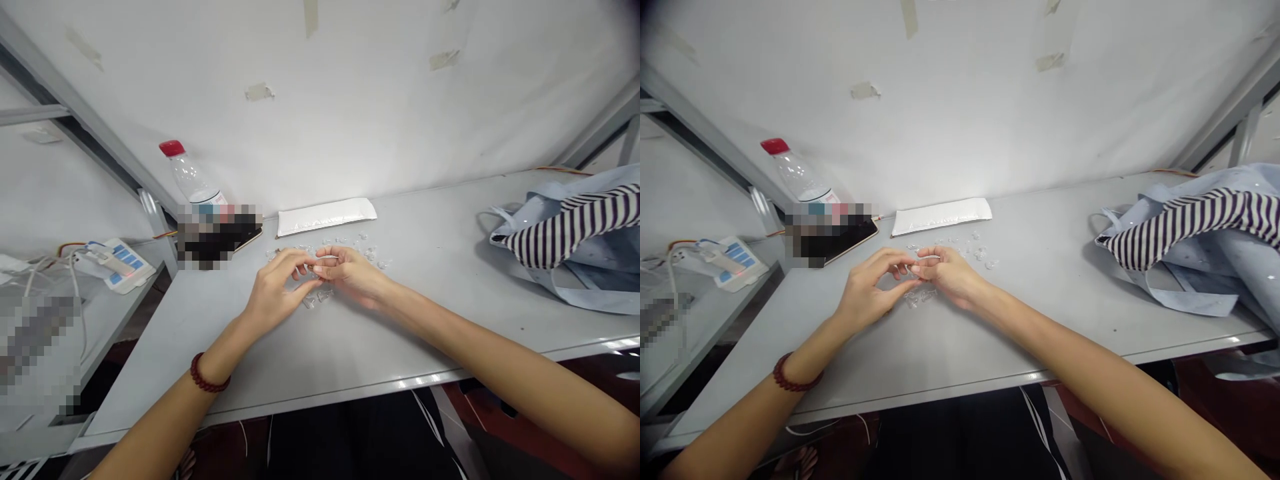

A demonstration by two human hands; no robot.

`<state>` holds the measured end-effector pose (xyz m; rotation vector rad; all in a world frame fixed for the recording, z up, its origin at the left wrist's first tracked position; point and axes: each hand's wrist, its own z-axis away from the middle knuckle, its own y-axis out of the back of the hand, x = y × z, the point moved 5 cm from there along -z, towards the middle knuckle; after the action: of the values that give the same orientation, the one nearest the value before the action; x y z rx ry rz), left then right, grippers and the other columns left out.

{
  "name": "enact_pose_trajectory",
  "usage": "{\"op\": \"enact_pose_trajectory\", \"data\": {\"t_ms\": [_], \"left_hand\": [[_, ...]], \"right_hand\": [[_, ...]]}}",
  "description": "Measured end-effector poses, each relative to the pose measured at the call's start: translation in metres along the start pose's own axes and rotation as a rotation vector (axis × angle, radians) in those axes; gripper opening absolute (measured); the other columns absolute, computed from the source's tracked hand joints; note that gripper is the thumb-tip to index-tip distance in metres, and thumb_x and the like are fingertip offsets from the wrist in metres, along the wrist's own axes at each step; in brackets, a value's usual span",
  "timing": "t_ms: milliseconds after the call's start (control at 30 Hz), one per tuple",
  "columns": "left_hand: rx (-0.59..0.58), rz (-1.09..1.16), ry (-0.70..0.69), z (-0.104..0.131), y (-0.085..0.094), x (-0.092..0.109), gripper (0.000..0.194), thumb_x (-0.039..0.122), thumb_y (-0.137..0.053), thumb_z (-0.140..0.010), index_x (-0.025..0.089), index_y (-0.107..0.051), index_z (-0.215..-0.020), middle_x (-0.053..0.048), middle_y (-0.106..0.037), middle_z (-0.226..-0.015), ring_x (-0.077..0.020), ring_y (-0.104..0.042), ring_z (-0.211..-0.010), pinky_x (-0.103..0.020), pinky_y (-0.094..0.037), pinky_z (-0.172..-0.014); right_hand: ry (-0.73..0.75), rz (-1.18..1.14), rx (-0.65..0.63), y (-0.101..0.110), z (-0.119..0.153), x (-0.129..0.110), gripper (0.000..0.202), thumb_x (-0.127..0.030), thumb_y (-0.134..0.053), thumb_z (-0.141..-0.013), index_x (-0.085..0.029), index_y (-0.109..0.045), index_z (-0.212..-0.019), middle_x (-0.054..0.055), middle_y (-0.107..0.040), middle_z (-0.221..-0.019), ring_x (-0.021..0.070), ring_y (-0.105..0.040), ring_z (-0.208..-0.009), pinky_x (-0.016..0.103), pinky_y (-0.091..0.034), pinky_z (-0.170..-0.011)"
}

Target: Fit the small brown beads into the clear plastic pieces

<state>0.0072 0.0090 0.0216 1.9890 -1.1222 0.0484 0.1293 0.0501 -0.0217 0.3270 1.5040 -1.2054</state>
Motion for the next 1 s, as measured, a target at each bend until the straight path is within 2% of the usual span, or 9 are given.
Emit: {"op": "enact_pose_trajectory", "data": {"t_ms": [133, 233, 300, 367, 433, 567, 667, 867, 1000], "left_hand": [[0.030, -0.055, -0.100, 0.003, -0.002, 0.001, 0.018, 0.016, -0.065, -0.082, 0.017, -0.062, -0.100, -0.005, -0.063, -0.091, -0.0101, -0.056, -0.068, -0.025, -0.051, -0.065], [0.051, -0.094, -0.131, 0.004, 0.002, -0.001, 0.016, 0.016, -0.063, -0.083, 0.016, -0.062, -0.098, -0.005, -0.062, -0.088, -0.0107, -0.058, -0.067, -0.025, -0.051, -0.064], [0.042, -0.113, -0.083, 0.003, 0.008, -0.008, 0.015, 0.018, -0.066, -0.081, 0.016, -0.062, -0.095, -0.004, -0.062, -0.083, -0.0113, -0.058, -0.066, -0.024, -0.050, -0.061], [0.002, -0.128, -0.007, 0.003, 0.013, -0.019, 0.015, 0.020, -0.068, -0.078, 0.016, -0.063, -0.091, -0.002, -0.061, -0.078, -0.0118, -0.058, -0.064, -0.025, -0.049, -0.060], [-0.066, -0.155, 0.074, 0.002, 0.017, -0.029, 0.013, 0.020, -0.069, -0.076, 0.016, -0.063, -0.087, 0.000, -0.060, -0.071, -0.0131, -0.059, -0.064, -0.026, -0.049, -0.063], [-0.266, -0.232, 0.256, 0.003, 0.015, -0.044, 0.011, 0.021, -0.069, -0.073, 0.016, -0.063, -0.081, 0.000, -0.059, -0.068, -0.0159, -0.059, -0.064, -0.029, -0.048, -0.066], [-0.371, -0.241, 0.365, 0.006, 0.011, -0.052, 0.014, 0.026, -0.067, -0.075, 0.015, -0.064, -0.083, -0.003, -0.063, -0.075, -0.0178, -0.060, -0.066, -0.031, -0.048, -0.066], [-0.352, -0.177, 0.455, 0.008, 0.018, -0.065, 0.023, 0.023, -0.059, -0.081, 0.016, -0.066, -0.102, -0.011, -0.071, -0.098, -0.0242, -0.064, -0.087, -0.035, -0.048, -0.080], [-0.380, -0.124, 0.521, 0.008, 0.026, -0.064, 0.024, 0.025, -0.057, -0.080, 0.015, -0.068, -0.099, -0.010, -0.071, -0.093, -0.0245, -0.065, -0.086, -0.036, -0.048, -0.079]], "right_hand": [[0.025, 0.090, -0.017, 0.000, -0.002, 0.001, 0.025, -0.016, -0.070, -0.069, -0.020, -0.052, -0.086, 0.000, -0.061, -0.076, 0.0140, -0.058, -0.073, 0.034, -0.044, -0.080], [0.158, 0.378, -0.002, 0.001, 0.000, -0.010, 0.010, -0.021, -0.062, -0.077, -0.019, -0.054, -0.082, 0.003, -0.062, -0.083, 0.0151, -0.058, -0.078, 0.034, -0.044, -0.079], [0.300, 0.663, 0.090, 0.006, 0.002, -0.023, 0.003, -0.020, -0.055, -0.081, -0.019, -0.056, -0.083, 0.004, -0.062, -0.086, 0.0157, -0.057, -0.078, 0.034, -0.044, -0.076], [0.417, 0.909, 0.188, 0.011, 0.004, -0.034, 0.008, -0.016, -0.051, -0.082, -0.019, -0.057, -0.084, 0.004, -0.062, -0.084, 0.0165, -0.056, -0.077, 0.033, -0.044, -0.072], [0.471, 1.081, 0.226, 0.015, 0.005, -0.040, 0.012, -0.011, -0.048, -0.081, -0.018, -0.058, -0.082, 0.004, -0.062, -0.083, 0.0167, -0.056, -0.076, 0.032, -0.044, -0.070], [0.461, 1.318, 0.162, 0.018, 0.004, -0.039, 0.018, -0.008, -0.048, -0.081, -0.018, -0.062, -0.085, 0.007, -0.062, -0.093, 0.0167, -0.056, -0.076, 0.032, -0.045, -0.069], [0.482, 1.412, 0.082, 0.014, 0.003, -0.031, 0.018, -0.010, -0.050, -0.084, -0.018, -0.064, -0.090, 0.009, -0.063, -0.097, 0.0205, -0.057, -0.086, 0.035, -0.046, -0.075], [0.568, 1.554, -0.037, 0.003, -0.002, -0.015, 0.026, -0.011, -0.046, -0.089, -0.019, -0.067, -0.103, 0.012, -0.064, -0.107, 0.0265, -0.054, -0.099, 0.044, -0.045, -0.086], [0.565, 1.662, -0.037, 0.003, -0.004, -0.010, 0.030, -0.011, -0.043, -0.090, -0.019, -0.068, -0.104, 0.012, -0.064, -0.109, 0.0284, -0.052, -0.101, 0.044, -0.043, -0.083]]}}
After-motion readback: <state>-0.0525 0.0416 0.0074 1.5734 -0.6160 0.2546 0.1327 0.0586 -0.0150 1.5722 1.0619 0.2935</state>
